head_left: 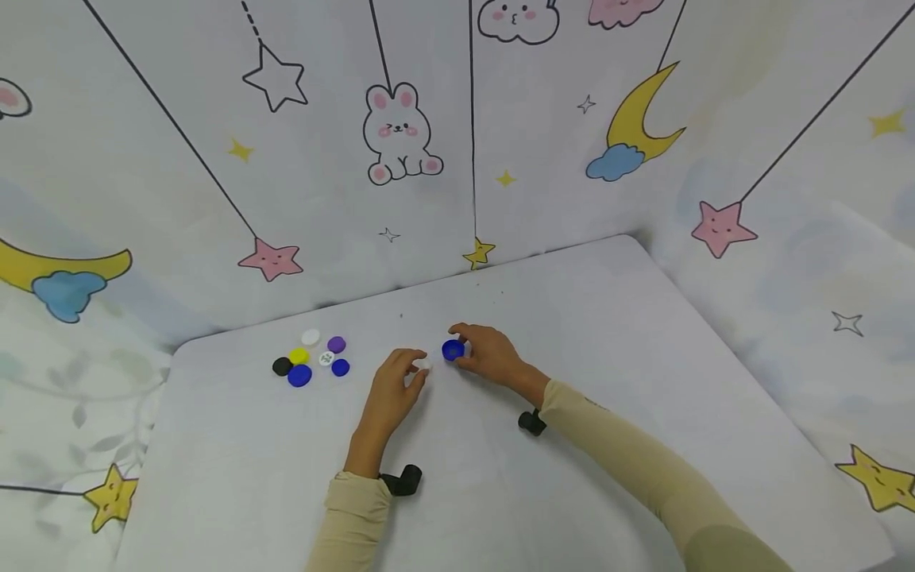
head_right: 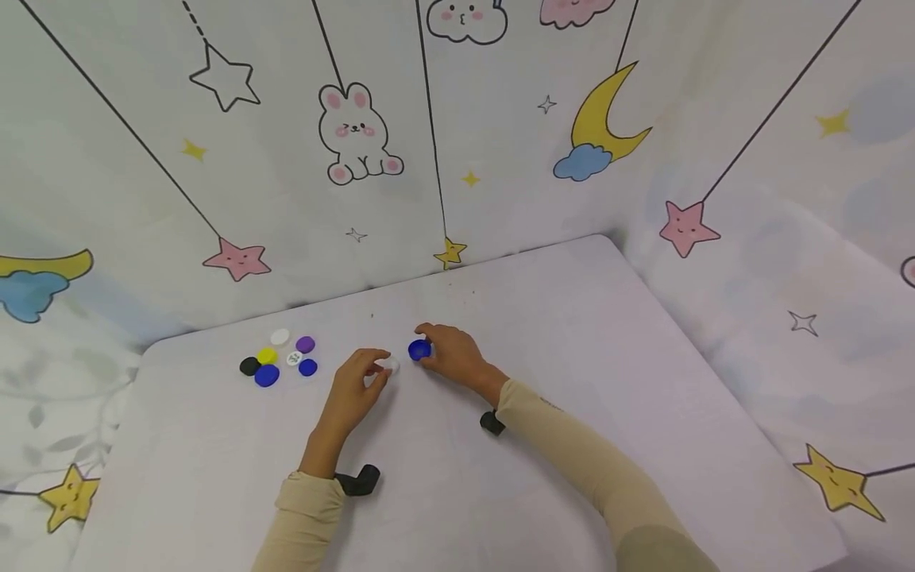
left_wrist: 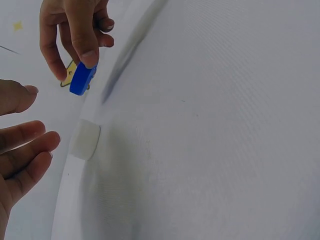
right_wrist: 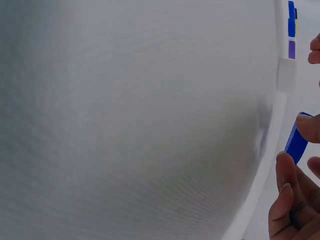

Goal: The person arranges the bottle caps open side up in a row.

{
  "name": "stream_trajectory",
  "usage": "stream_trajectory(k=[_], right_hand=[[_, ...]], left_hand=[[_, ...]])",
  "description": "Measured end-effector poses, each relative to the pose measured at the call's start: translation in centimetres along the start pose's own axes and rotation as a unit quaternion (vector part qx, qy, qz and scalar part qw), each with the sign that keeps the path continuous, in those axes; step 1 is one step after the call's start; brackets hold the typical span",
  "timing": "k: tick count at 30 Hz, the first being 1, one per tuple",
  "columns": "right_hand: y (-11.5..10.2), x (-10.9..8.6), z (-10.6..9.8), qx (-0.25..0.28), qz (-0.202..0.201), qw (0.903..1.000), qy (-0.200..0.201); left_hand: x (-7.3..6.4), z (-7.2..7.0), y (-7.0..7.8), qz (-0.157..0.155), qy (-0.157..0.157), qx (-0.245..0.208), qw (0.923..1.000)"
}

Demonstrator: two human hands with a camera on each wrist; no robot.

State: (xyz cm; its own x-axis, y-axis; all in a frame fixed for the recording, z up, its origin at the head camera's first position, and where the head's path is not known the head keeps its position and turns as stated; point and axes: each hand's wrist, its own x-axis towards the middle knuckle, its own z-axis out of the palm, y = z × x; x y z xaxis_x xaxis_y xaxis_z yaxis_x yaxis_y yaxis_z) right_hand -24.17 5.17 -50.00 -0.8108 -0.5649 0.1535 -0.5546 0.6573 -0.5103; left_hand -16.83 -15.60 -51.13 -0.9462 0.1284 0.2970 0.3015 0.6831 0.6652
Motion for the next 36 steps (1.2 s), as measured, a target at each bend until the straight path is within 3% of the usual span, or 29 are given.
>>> stream_trajectory(k=[8,29,32,36], right_hand=[[-0.1,0.2,0.7,-0.007,0.044,0.9988,-0.018],[0.3,1.4,2.1,-0.083,0.021,0.9929,-0.083],[0.2,1.4,2.1,-0.087,0.017,0.9917,-0.093],[0.0,1.5,1.8,-0.083,0.007,0.9910,-0.105]], left_hand=[[-0.4,-0.1,-0.4,-0.008,0.008,0.005,0.9999],[-1.0,-0.1,-1.7,-0.042,0.018,-0.001,0.9989],[-1.1,-0.4,-2.1,-0.054,0.016,0.013,0.9983],[-1.1,-1.3,-2.8,-0.094,0.032,0.036,0.9944]])
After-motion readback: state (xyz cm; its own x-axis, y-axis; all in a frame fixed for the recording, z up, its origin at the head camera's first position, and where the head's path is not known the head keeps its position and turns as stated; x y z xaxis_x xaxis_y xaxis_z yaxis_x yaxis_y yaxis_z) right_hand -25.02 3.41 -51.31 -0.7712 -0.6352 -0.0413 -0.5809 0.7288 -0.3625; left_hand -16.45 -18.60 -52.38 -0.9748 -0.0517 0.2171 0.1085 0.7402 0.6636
